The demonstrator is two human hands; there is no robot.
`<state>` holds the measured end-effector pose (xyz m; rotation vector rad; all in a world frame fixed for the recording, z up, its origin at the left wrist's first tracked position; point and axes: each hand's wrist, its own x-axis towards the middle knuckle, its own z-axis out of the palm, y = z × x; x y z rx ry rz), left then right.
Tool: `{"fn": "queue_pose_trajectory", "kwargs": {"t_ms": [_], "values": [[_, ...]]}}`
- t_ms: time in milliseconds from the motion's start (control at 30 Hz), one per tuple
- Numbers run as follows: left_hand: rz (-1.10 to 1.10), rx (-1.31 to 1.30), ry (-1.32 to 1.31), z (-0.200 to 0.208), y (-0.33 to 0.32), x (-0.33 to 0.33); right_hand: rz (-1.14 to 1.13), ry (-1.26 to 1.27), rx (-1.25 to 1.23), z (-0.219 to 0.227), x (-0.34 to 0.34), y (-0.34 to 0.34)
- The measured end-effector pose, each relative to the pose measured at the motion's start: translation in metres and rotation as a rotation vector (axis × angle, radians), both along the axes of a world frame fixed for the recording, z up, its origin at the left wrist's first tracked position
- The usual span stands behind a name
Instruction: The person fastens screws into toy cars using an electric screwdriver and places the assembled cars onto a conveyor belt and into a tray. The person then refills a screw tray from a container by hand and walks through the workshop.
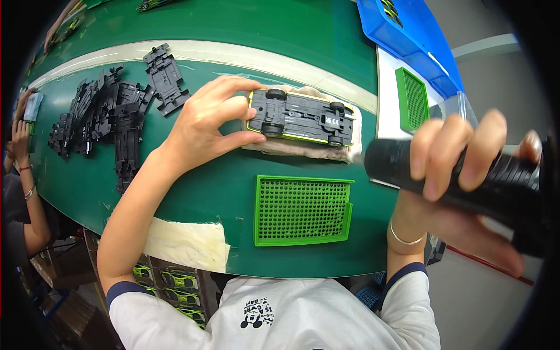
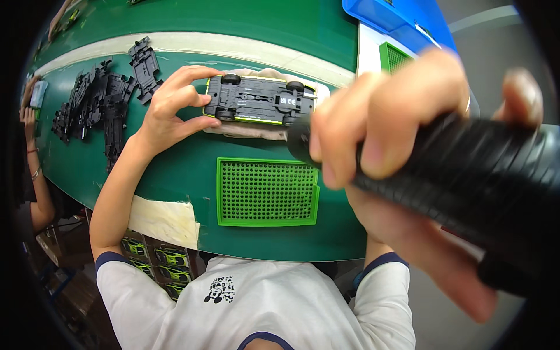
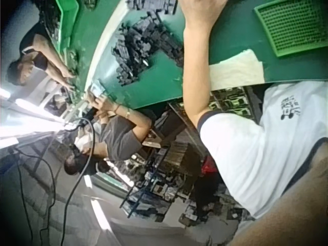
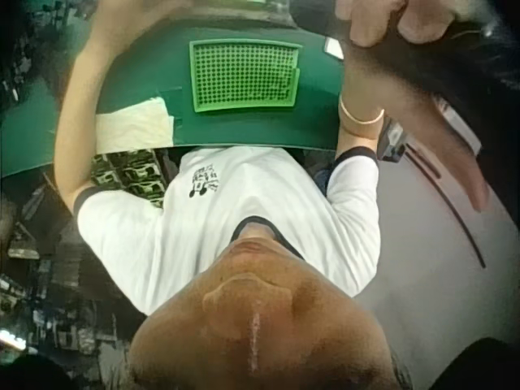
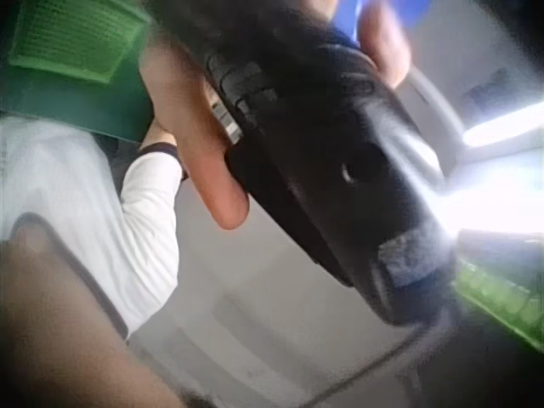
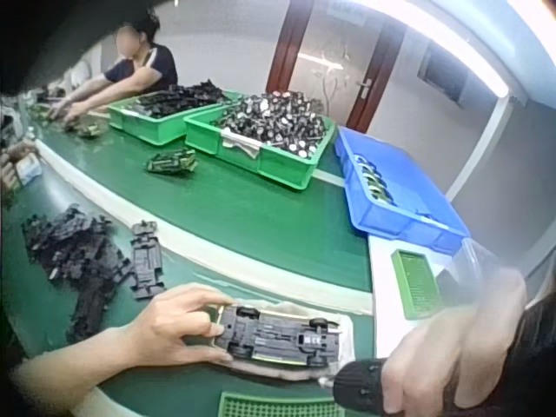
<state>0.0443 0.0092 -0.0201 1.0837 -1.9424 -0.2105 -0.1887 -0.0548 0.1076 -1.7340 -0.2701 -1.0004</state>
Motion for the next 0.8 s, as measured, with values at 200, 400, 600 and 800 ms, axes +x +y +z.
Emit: {"fn": "queue_pose_trajectory", "kwargs": {"t_ms": [200,400,600,800], "values": [[0.01,0.013,0.042,-0.003,0.003,-0.001,0.058,-0.058,-0.006,-0.008,0.072,-0.017],[0.037,-0.015,0.016,0.002,0.005,0.001,0.04,0.002,0.18,-0.031,0.108,-0.008],[0.024,0.002,0.035,0.004,0.005,-0.002,-0.191,0.022,0.172,-0.042,0.114,-0.009],[0.047,-0.023,0.027,-0.003,0.005,-0.004,-0.177,0.08,0.176,-0.042,0.115,-0.009]]}}
